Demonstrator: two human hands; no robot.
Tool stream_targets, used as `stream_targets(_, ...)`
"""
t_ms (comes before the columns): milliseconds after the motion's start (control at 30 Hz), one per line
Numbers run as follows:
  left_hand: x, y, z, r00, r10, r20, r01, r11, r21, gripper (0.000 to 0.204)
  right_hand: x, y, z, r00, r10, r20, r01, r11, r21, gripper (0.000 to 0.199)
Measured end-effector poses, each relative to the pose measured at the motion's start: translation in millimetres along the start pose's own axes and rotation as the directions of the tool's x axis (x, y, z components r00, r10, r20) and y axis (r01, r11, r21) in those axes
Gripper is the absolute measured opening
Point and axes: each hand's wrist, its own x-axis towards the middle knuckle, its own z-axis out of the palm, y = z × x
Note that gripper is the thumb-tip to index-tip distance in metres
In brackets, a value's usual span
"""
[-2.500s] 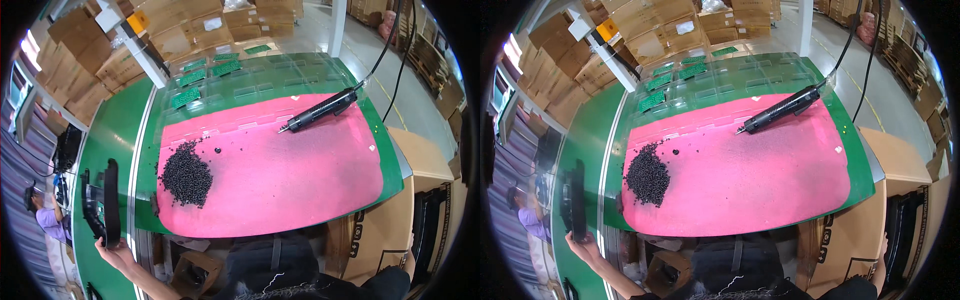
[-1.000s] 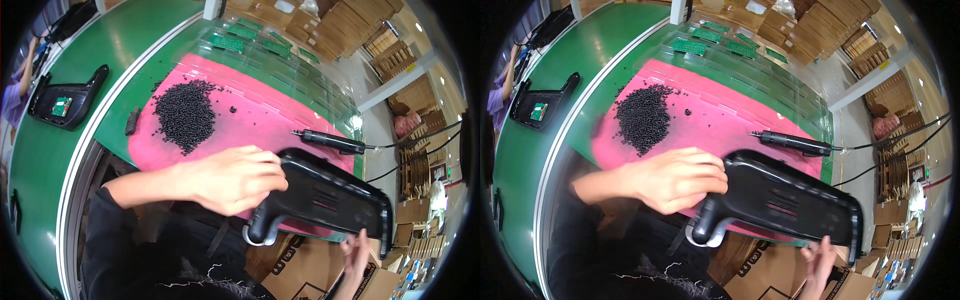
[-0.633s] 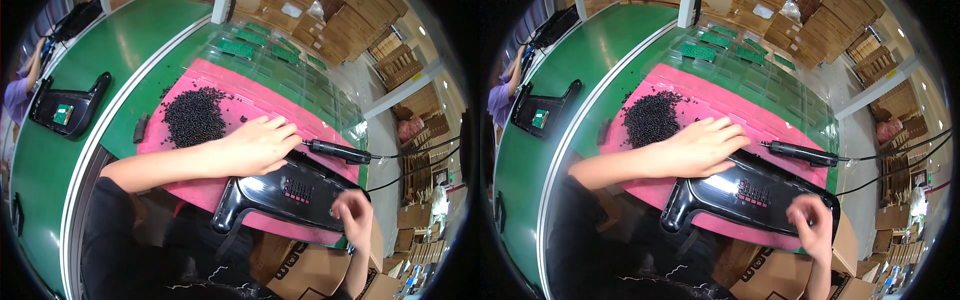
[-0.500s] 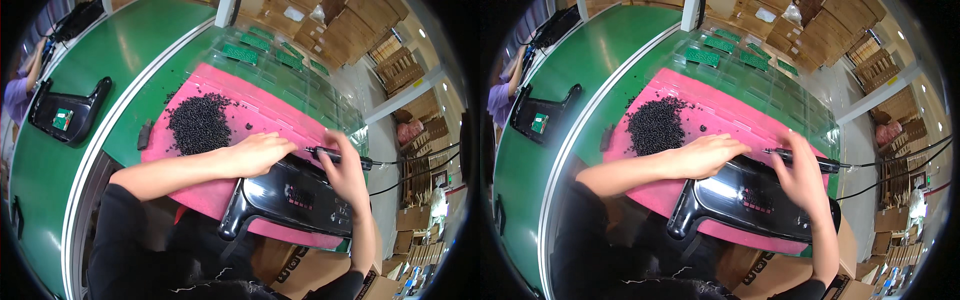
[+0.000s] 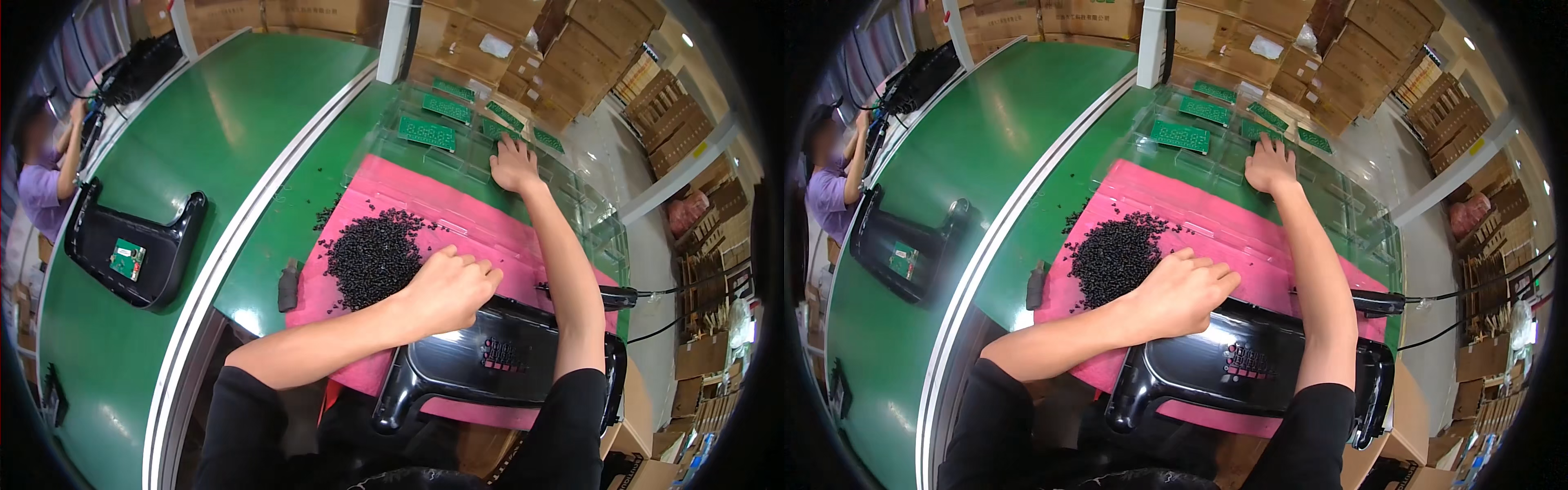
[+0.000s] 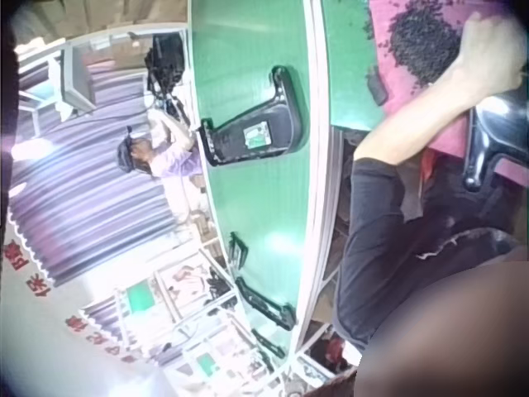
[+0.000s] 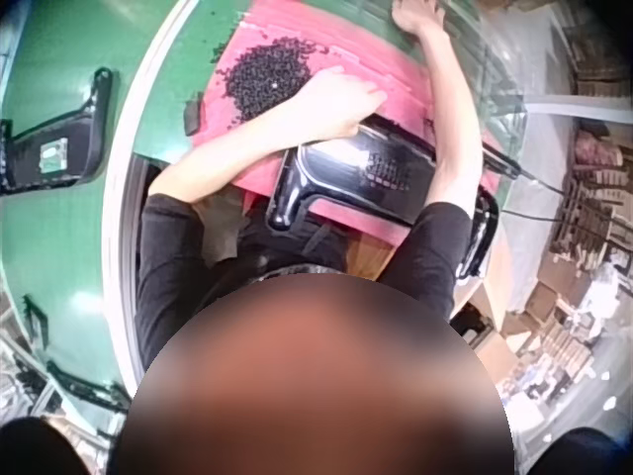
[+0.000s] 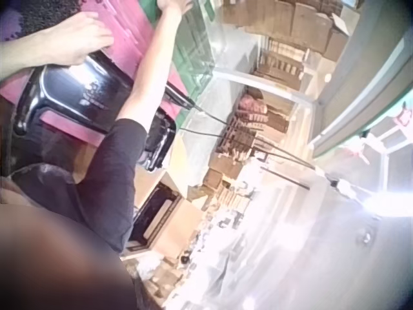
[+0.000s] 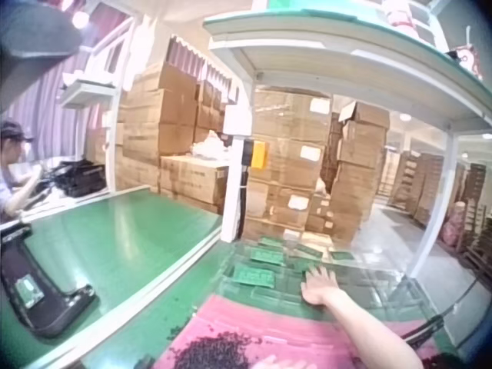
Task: Assembling electronic circuit boards into plastic housings for fitness equipment using an electric screwdriver.
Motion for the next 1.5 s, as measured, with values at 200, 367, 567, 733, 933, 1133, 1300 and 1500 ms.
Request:
stream_targets(200, -2.8, -6.6, 4.0, 0.997, 0.047, -0.058, -0.048, 0.999, -0.010, 0.024, -1.3, 1.0, -4.7, 0.995, -0.003, -0.095, 0.005, 1.000, 0.016, 0.062)
stream_targets(367, -2.2, 0.7, 4.7, 0.995, 0.070, -0.068, -0.068, 0.997, 0.023, 0.022, -4.2, 2.1, -18.0, 1.000, 0.006, 0.005, -0.006, 0.999, 0.048, 0.058)
stream_targets(567, -0.4, 10.7, 9.1, 0.990, 0.132, -0.039, -0.128, 0.988, 0.089, 0.021, -3.3, -0.7, -8.2, 0.999, 0.009, 0.050, -0.009, 1.000, 0.015, 0.054)
stream_targets(733, -0.6, 10.4, 5.2, 0.994, 0.112, -0.018, -0.111, 0.992, 0.063, 0.023, -19.5, 14.1, -20.9, 0.966, -0.085, -0.245, 0.106, 0.992, 0.072, 0.060)
stream_targets(933, 13.7, 2.4, -14.5, 0.855, -0.114, -0.506, 0.059, 0.991, -0.124, 0.070, -122.9, 22.6, -80.6, 0.841, -0.235, -0.488, 0.531, 0.536, 0.656, 0.060)
stream_targets(1133, 15.6, -9.8, -5.7, 0.888, -0.362, -0.284, -0.145, 0.366, -0.919, 0.067, -251.2, -13.0, -112.6, 0.840, -0.398, -0.369, 0.412, 0.026, 0.911, 0.066)
stream_targets(1300, 12.0, -2.7, 0.4, 0.959, -0.280, -0.032, 0.036, 0.233, -0.972, 0.020, -290.8, -11.2, -129.8, 0.729, -0.526, -0.439, 0.625, 0.773, 0.113, 0.055)
stream_targets(1500, 5.3, 5.0, -8.6, 0.968, -0.236, 0.090, 0.145, 0.225, -0.964, 0.015, -328.0, -2.0, -139.2, 0.695, -0.544, -0.470, 0.604, 0.797, -0.029, 0.027)
